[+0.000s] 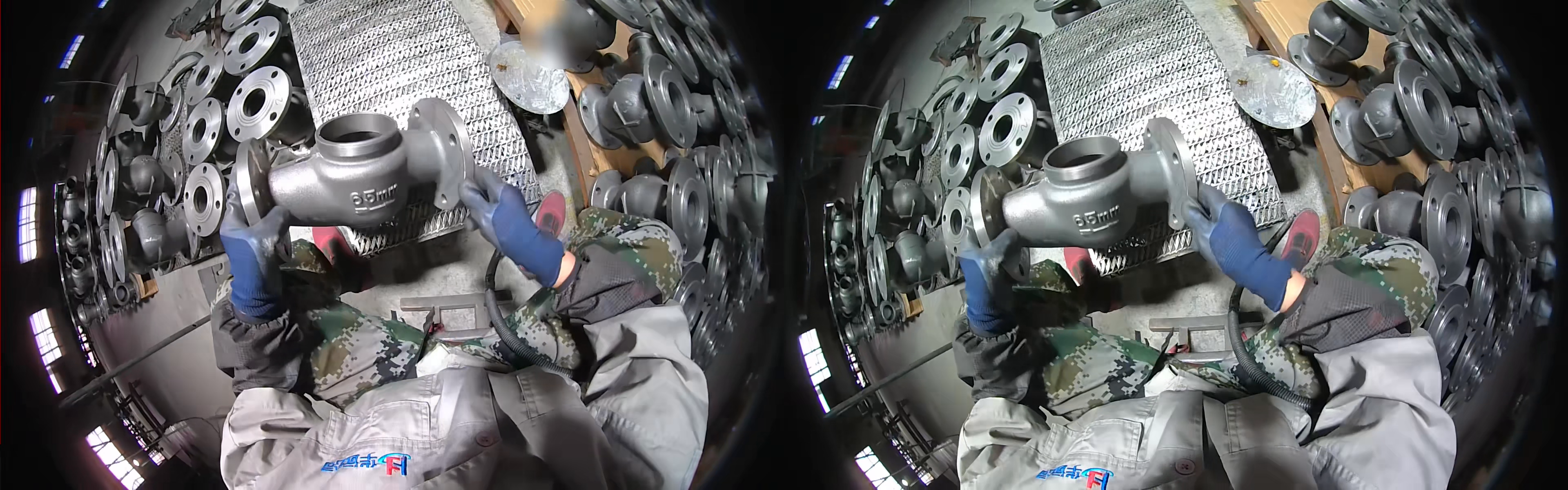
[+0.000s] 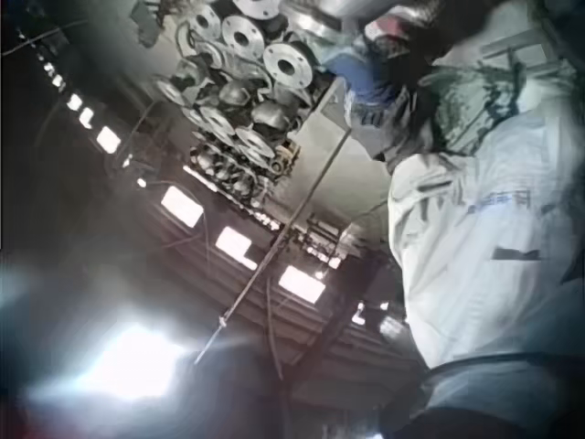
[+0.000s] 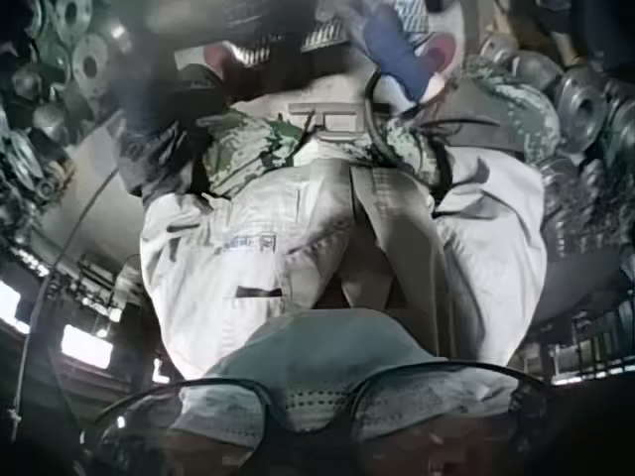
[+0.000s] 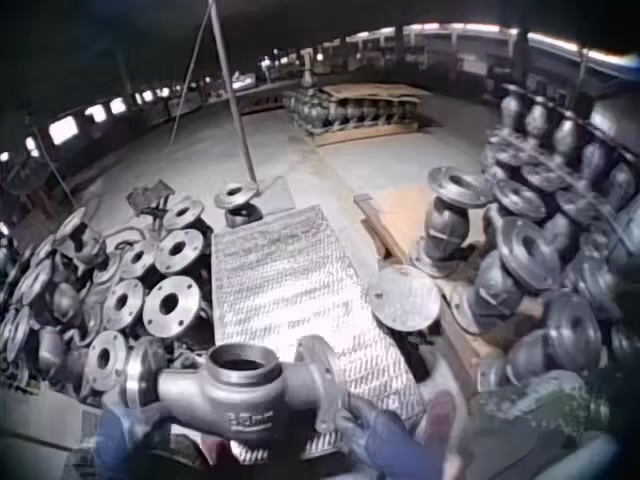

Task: The worker inspects metal valve castings and uses a manual scraper and a powered die grinder to deburr and smooth the edges.

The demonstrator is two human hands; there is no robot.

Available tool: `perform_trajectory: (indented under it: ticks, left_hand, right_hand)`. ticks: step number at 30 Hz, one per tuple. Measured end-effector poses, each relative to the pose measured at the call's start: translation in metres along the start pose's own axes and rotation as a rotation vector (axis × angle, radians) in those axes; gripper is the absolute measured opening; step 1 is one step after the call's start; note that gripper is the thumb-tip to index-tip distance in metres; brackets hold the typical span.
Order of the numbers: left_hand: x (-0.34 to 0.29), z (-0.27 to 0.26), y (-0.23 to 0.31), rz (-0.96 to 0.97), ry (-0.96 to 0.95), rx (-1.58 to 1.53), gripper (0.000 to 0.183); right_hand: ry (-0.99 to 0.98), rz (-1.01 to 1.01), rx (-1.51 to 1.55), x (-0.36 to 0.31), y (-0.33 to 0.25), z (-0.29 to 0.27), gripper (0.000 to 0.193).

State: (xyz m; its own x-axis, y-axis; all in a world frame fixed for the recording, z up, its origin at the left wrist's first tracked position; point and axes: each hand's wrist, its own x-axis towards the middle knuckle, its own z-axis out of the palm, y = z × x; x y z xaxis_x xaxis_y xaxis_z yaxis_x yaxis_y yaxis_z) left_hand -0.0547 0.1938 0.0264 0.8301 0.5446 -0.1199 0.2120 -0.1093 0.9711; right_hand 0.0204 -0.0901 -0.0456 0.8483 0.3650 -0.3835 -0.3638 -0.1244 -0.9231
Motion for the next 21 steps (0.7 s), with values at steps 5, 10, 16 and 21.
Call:
perform_trajectory:
  ticks: [5, 10, 16, 21]
  left_hand:
    - [0.007, -0.004, 0.014, -0.066, -0.090, -0.016, 0.047]
    - [0.018, -0.015, 0.010, 0.864, -0.187, 0.854, 0.036]
    - [0.024, -0.001, 0.024, 0.871, -0.240, 0.686, 0.031]
    - [0.025, 0.002, 0.018, 0.530, -0.220, 0.513, 0.046]
  right_hand:
    - [0.059, -0.054, 0.031, 0.020, 0.020, -0.001, 0.025]
    - [0.186, 0.008, -0.009, 0.040, 0.007, 0.002, 0.040]
    - [0.265, -0.053, -0.032, 0.067, 0.024, -0.002, 0.046]
    - [0.351, -0.132, -0.160, 0.079, 0.052, 0.001, 0.048]
